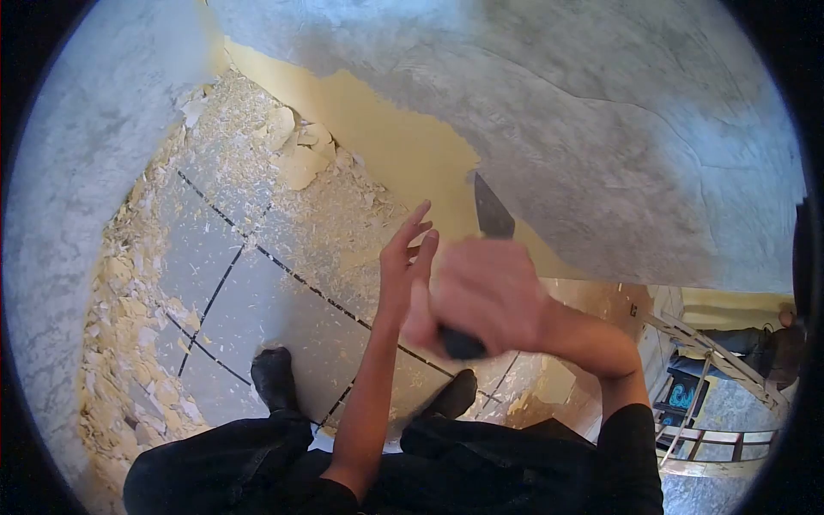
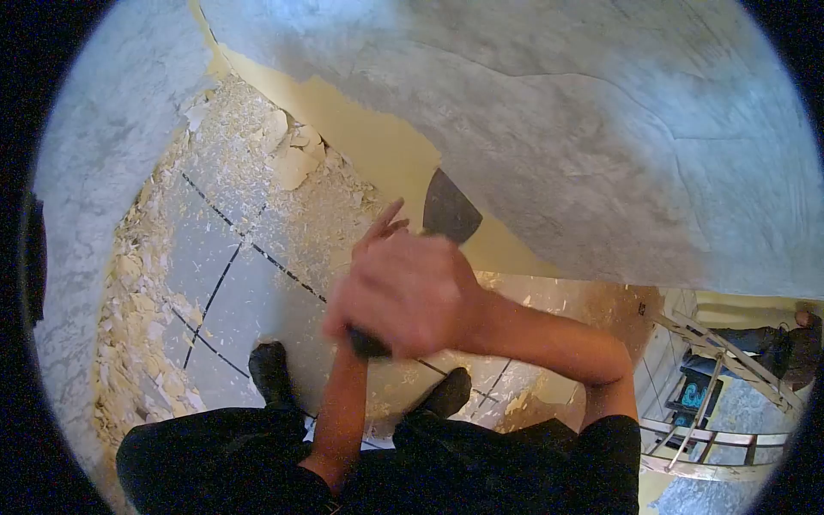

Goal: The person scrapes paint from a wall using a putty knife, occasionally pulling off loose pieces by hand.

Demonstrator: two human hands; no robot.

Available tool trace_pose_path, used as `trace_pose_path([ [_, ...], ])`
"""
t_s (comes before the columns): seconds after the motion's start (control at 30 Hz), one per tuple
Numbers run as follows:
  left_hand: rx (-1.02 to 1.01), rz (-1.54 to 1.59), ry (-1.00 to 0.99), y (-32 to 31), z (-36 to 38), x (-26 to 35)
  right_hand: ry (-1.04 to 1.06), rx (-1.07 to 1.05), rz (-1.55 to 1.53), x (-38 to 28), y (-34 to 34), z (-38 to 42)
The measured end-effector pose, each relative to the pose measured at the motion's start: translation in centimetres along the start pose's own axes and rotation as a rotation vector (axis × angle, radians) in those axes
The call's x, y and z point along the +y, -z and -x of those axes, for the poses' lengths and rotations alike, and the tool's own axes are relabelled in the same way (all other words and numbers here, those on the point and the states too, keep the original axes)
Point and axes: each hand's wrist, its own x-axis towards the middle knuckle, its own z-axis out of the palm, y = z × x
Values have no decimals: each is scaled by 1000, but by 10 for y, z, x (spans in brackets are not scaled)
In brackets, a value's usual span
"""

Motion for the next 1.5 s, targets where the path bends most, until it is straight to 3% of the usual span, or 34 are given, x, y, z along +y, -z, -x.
trace_pose_path([
  [0.1, 11, -74, -138, 4, -8, -36, -5, 96, 7, -24, 5, -5],
  [0.2, -95, 132, -208, 3, -15, -45, -154, 85, -71, 19, -10, 8],
  [0.27, 24, -57, 28, 2, -8, -20, -78, 14, -63, -8, 6, 7],
  [0.3, 36, -58, 38, 6, -8, -21, -21, -73, -64, -23, 14, 0],
  [0.37, 22, -62, -108, 5, -8, -23, -53, -70, -67, -21, 10, -15],
  [0.43, 16, -57, -109, -1, -8, -20, -15, 42, -34, 4, -9, -3],
  [0.57, 51, -100, -109, 5, -12, -30, -26, 85, -41, -21, 2, -11],
  [0.63, 61, -100, -124, 4, -10, -35, 72, -18, 40, 0, 0, 0],
  [0.7, -1, -30, -43, 7, -9, -29, -5, -8, -59, 8, -17, 3],
  [0.77, -58, 136, -106, 8, -1, -29, -31, -43, -36, -5, -11, 1],
  [0.83, 140, -91, -258, -6, 0, -28, -5, -60, -24, -20, 7, -6],
  [0.87, 138, -86, -256, -2, -1, -29, -2, -190, 20, -2, 8, 1],
  [0.93, -35, 3, -228, 9, -6, -32, -18, -137, -8, 6, -10, 7],
  [1.03, 8, 154, -136, 3, -5, -35, -44, -67, -67, -2, -7, 0],
  [1.1, 93, 34, -135, 0, -2, -42, 31, -124, 2, -10, 8, -4],
  [1.13, 18, 151, -207, 5, -6, -54, -13, -319, -78, 15, 6, 0],
  [1.17, -59, 268, -285, 9, -12, -64, -10, -322, -68, 15, 2, 4],
  [1.23, -133, 373, -373, 7, -17, -57, -61, -74, -46, 7, -14, 1],
  [1.3, 40, 75, -172, 1, -12, -46, -38, -63, -65, 0, -11, 3],
  [1.33, 21, -20, -88, 5, -9, -30, -67, -141, -25, 1, -9, 8],
  [1.37, 17, -17, -77, 10, -5, -33, -99, -220, 25, 3, -8, 12],
  [1.4, -31, 74, -136, 12, -7, -34, -53, -30, -115, 20, -14, 9],
  [1.47, -74, 162, -207, 9, -10, -37, -47, -37, -90, 12, -16, 3],
  [1.5, -5, 47, -226, 3, -9, -38, -62, -35, -76, 3, -18, 1],
])
